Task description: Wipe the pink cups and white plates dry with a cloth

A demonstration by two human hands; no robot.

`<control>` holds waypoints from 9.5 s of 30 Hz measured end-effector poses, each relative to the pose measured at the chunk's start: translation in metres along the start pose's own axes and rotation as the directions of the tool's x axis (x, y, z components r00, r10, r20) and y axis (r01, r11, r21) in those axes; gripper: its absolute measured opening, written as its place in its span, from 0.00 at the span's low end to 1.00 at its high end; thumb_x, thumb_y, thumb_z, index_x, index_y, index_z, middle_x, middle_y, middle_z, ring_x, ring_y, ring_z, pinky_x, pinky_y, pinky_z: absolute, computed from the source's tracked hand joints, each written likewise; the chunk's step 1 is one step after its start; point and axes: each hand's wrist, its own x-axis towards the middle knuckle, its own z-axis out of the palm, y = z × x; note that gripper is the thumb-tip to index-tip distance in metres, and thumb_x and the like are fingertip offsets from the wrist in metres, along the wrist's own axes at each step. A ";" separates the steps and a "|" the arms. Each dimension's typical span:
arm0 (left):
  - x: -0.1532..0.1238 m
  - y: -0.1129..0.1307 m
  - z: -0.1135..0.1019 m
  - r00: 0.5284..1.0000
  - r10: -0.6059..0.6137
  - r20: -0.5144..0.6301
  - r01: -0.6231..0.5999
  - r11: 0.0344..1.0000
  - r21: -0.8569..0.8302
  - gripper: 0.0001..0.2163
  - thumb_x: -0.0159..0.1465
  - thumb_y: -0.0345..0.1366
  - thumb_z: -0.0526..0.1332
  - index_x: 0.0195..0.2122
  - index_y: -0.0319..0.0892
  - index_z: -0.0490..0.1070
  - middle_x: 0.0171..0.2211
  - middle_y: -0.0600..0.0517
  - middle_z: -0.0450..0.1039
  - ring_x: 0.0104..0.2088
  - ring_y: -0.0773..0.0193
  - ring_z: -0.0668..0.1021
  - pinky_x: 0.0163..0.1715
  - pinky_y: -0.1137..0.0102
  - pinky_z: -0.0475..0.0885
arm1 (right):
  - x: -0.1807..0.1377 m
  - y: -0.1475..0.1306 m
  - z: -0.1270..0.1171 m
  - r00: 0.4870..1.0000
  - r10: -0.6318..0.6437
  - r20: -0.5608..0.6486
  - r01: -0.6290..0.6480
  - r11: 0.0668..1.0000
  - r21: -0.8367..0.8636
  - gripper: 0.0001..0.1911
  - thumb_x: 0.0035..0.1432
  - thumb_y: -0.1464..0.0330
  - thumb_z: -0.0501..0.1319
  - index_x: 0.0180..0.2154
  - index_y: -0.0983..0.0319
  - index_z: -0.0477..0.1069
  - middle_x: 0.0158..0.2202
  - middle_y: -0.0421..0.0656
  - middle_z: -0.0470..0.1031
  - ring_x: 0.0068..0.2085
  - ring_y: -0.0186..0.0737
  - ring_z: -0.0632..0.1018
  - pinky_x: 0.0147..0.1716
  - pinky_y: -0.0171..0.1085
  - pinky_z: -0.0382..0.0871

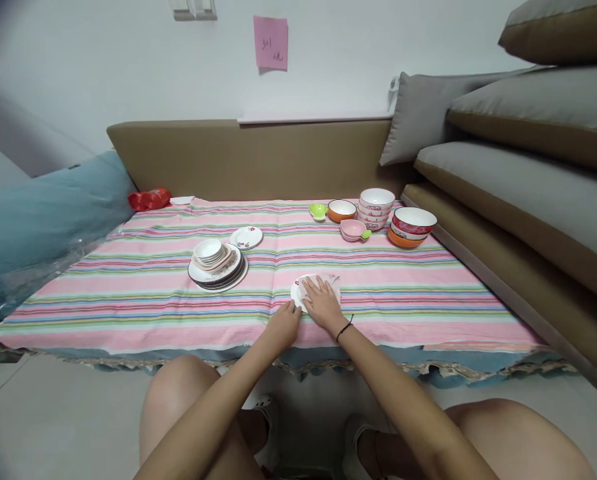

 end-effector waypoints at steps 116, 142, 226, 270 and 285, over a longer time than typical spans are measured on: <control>0.021 -0.011 -0.012 0.995 -0.094 0.041 0.101 0.969 -0.227 0.27 0.66 0.25 0.43 0.67 0.33 0.43 0.63 0.34 0.57 0.64 0.52 0.60 0.57 0.56 0.63 | -0.066 -0.006 -0.010 0.958 -0.284 0.029 0.279 0.953 0.118 0.34 0.56 0.75 0.49 0.65 0.58 0.55 0.66 0.40 0.57 0.67 0.47 0.54 0.66 0.52 0.47; 0.028 -0.035 -0.016 0.996 -0.090 -0.007 0.084 0.952 -0.295 0.29 0.60 0.24 0.49 0.65 0.28 0.49 0.59 0.33 0.64 0.58 0.54 0.69 0.56 0.63 0.64 | -0.039 -0.029 0.004 0.997 -0.071 -0.024 0.074 0.988 0.138 0.30 0.59 0.72 0.48 0.63 0.65 0.58 0.65 0.45 0.59 0.67 0.51 0.56 0.65 0.53 0.50; 0.027 -0.017 0.012 0.993 -0.052 -0.111 0.044 0.997 -0.067 0.21 0.66 0.44 0.56 0.53 0.32 0.66 0.63 0.28 0.54 0.65 0.43 0.58 0.61 0.52 0.57 | -0.041 0.010 -0.031 0.998 -0.004 0.060 0.004 1.000 0.001 0.27 0.61 0.71 0.48 0.61 0.64 0.62 0.64 0.43 0.62 0.66 0.47 0.58 0.66 0.47 0.46; 0.034 -0.016 0.019 0.984 0.055 -0.171 -0.083 0.984 -0.160 0.16 0.66 0.35 0.55 0.52 0.31 0.65 0.60 0.34 0.62 0.65 0.50 0.60 0.62 0.57 0.59 | -0.060 0.015 -0.007 0.998 0.033 -0.047 -0.032 0.999 0.019 0.31 0.59 0.72 0.46 0.64 0.69 0.55 0.66 0.49 0.57 0.67 0.45 0.56 0.65 0.47 0.53; 0.041 -0.024 0.018 0.988 0.071 -0.134 -0.092 0.983 -0.156 0.18 0.67 0.27 0.49 0.58 0.36 0.63 0.63 0.42 0.60 0.66 0.52 0.57 0.64 0.51 0.53 | -0.045 0.017 -0.021 0.994 0.105 -0.030 -0.099 0.982 0.162 0.29 0.57 0.73 0.50 0.61 0.70 0.62 0.65 0.51 0.60 0.66 0.47 0.58 0.65 0.46 0.49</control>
